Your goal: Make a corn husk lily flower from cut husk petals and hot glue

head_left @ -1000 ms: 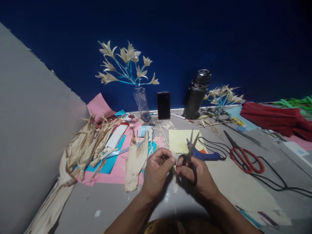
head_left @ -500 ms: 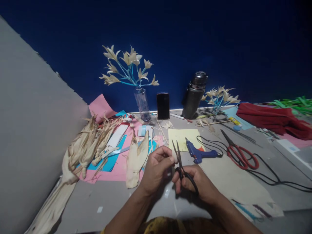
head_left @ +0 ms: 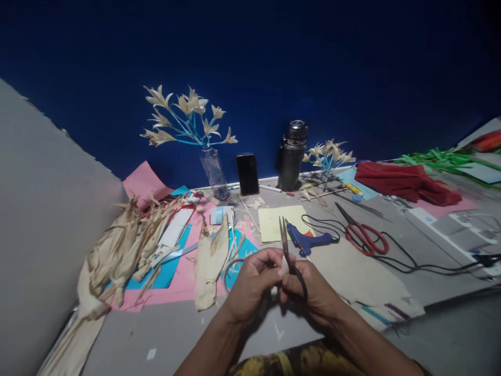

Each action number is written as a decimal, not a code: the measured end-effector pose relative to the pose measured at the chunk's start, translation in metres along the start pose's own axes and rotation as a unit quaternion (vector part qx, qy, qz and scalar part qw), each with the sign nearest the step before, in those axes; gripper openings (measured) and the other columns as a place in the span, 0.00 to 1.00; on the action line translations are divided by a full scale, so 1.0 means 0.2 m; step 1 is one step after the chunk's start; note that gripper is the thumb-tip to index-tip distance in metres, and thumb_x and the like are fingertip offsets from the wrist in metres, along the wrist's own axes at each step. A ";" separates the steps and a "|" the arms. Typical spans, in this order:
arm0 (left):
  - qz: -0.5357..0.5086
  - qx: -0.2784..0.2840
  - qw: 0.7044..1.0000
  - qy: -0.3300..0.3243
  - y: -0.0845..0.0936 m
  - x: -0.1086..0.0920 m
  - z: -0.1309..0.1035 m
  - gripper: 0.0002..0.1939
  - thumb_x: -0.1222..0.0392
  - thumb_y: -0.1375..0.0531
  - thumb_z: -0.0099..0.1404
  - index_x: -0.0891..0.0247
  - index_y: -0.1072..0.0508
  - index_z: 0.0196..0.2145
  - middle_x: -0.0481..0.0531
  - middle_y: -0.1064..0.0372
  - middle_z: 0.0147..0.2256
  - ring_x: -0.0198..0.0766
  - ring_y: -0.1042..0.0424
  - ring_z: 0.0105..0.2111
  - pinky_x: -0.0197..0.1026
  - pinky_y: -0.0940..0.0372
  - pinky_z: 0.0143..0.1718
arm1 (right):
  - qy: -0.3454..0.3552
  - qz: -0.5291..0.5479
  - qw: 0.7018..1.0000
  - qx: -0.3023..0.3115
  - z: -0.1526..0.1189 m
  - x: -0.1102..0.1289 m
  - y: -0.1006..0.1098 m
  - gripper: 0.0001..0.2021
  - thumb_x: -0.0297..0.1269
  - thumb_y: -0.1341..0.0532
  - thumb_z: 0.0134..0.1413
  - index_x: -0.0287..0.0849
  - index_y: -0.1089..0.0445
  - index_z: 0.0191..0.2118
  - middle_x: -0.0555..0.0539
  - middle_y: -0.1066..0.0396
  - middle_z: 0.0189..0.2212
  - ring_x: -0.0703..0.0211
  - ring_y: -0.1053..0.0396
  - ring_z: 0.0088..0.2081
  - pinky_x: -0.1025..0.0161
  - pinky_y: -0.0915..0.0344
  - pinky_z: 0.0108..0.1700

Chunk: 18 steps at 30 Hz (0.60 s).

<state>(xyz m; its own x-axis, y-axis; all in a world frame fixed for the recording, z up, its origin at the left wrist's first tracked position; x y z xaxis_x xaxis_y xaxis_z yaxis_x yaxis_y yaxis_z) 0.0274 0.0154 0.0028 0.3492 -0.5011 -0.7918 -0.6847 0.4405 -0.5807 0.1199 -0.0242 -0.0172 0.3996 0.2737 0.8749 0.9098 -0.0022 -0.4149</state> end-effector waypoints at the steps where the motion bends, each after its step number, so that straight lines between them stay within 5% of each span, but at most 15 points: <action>1: -0.006 0.003 1.000 0.003 0.00 0.01 0.00 0.10 0.62 0.31 0.52 0.67 0.29 0.27 0.56 0.29 0.40 0.33 0.29 0.24 0.34 0.36 0.20 | -0.009 0.009 1.000 -0.004 0.00 -0.01 0.00 0.27 0.58 0.26 0.36 0.35 0.29 0.19 0.51 0.37 0.16 0.69 0.46 0.19 0.69 0.55 0.22; 9: -0.090 -0.007 0.996 0.013 0.04 0.09 -0.02 0.09 0.62 0.32 0.51 0.67 0.28 0.25 0.48 0.35 0.27 0.27 0.38 0.16 0.29 0.45 0.14 | -0.034 0.054 0.998 0.020 -0.01 -0.15 -0.04 0.24 0.52 0.23 0.34 0.33 0.27 0.23 0.52 0.35 0.16 0.73 0.47 0.16 0.71 0.57 0.18; 14: -0.071 -0.045 0.996 0.006 0.06 0.05 -0.04 0.10 0.62 0.32 0.50 0.68 0.29 0.24 0.49 0.33 0.26 0.24 0.43 0.15 0.29 0.51 0.14 | -0.005 0.106 0.992 0.065 0.00 -0.16 -0.07 0.30 0.60 0.25 0.34 0.33 0.25 0.30 0.51 0.34 0.21 0.74 0.47 0.17 0.72 0.54 0.19; 18: -0.064 -0.060 0.996 -0.005 0.06 0.02 -0.05 0.10 0.59 0.32 0.51 0.67 0.28 0.26 0.46 0.37 0.22 0.23 0.48 0.15 0.29 0.51 0.16 | -0.012 0.127 0.985 0.112 0.01 -0.15 -0.09 0.30 0.56 0.24 0.35 0.33 0.24 0.36 0.47 0.30 0.26 0.72 0.41 0.19 0.72 0.46 0.21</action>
<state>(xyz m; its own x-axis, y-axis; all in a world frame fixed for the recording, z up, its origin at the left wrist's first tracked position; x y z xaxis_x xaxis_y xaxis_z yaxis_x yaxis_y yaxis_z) 0.0153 0.0115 -0.0049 0.4447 -0.5404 -0.7143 -0.7048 0.2810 -0.6513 0.0916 -0.0300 -0.0356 0.6058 0.3142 0.7309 0.7322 0.1391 -0.6667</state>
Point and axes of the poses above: each hand's wrist, its own z-axis towards the middle knuckle, its own y-axis out of the back of the hand, x = y × z, the point moved 6 cm from there along z, towards the middle knuckle
